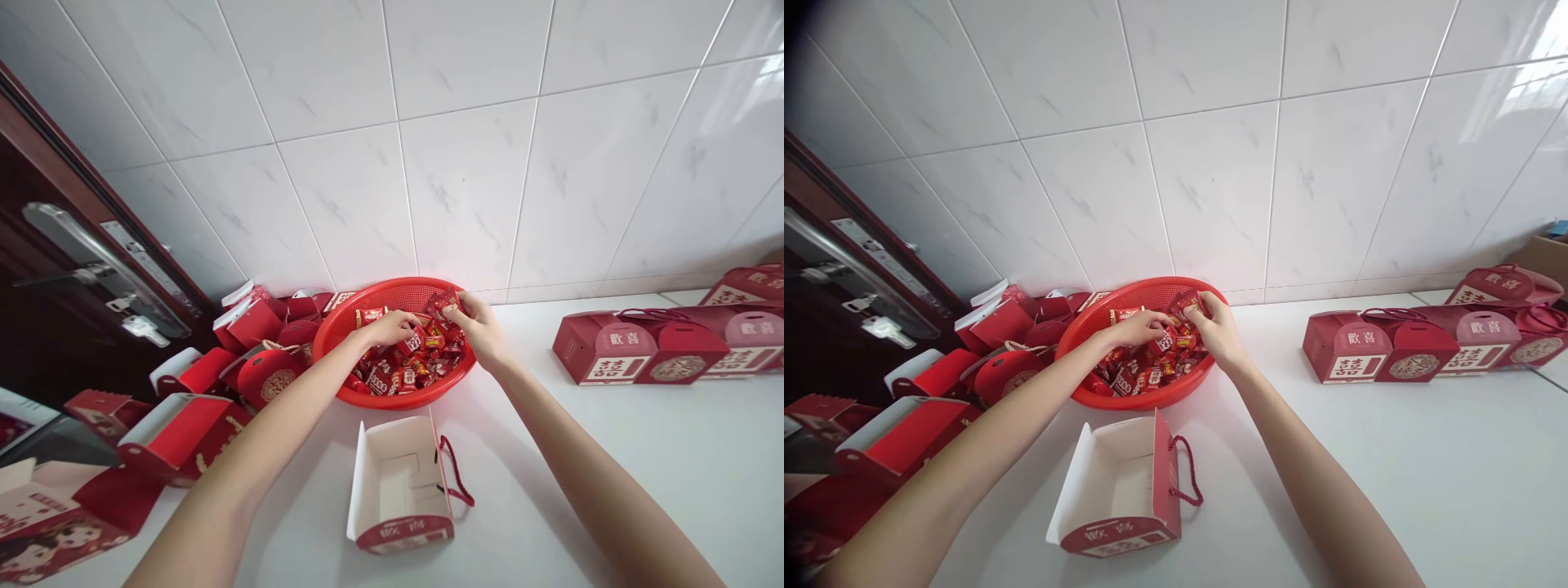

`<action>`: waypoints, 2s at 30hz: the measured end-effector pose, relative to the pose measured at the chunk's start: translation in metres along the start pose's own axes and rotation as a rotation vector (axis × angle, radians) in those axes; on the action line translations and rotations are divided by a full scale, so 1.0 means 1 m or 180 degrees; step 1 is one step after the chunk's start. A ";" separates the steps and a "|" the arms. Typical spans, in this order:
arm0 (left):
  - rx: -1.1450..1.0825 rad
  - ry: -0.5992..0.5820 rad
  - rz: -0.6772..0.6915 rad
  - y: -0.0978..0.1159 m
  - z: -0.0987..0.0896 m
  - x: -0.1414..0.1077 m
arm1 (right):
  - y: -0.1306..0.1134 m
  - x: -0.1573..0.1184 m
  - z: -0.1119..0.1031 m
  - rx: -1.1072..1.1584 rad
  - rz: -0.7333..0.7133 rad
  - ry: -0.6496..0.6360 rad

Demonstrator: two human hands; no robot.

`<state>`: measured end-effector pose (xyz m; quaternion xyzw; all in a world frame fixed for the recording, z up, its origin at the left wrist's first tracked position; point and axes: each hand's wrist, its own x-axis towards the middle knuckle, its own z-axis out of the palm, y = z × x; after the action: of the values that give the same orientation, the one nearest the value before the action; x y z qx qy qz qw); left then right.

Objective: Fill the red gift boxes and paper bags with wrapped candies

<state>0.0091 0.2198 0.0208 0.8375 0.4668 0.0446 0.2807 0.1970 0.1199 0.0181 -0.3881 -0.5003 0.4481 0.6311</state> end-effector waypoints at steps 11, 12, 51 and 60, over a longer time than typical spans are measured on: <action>-0.0493 0.0263 0.0241 -0.014 0.004 0.008 | -0.006 0.002 -0.004 0.0597 0.0245 -0.0078; -0.0523 0.0279 0.0271 -0.014 0.003 0.008 | -0.007 0.003 -0.005 0.0707 0.0302 -0.0083; -0.3473 0.1241 0.0686 0.043 -0.001 -0.018 | -0.002 0.015 -0.014 0.1939 0.0802 0.0209; -0.3045 0.0842 0.0973 0.042 0.004 -0.018 | 0.002 0.012 -0.013 0.1645 0.0594 0.0087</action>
<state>0.0317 0.1863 0.0422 0.6613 0.2981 0.3989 0.5610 0.2110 0.1317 0.0173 -0.2646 -0.3229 0.6118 0.6719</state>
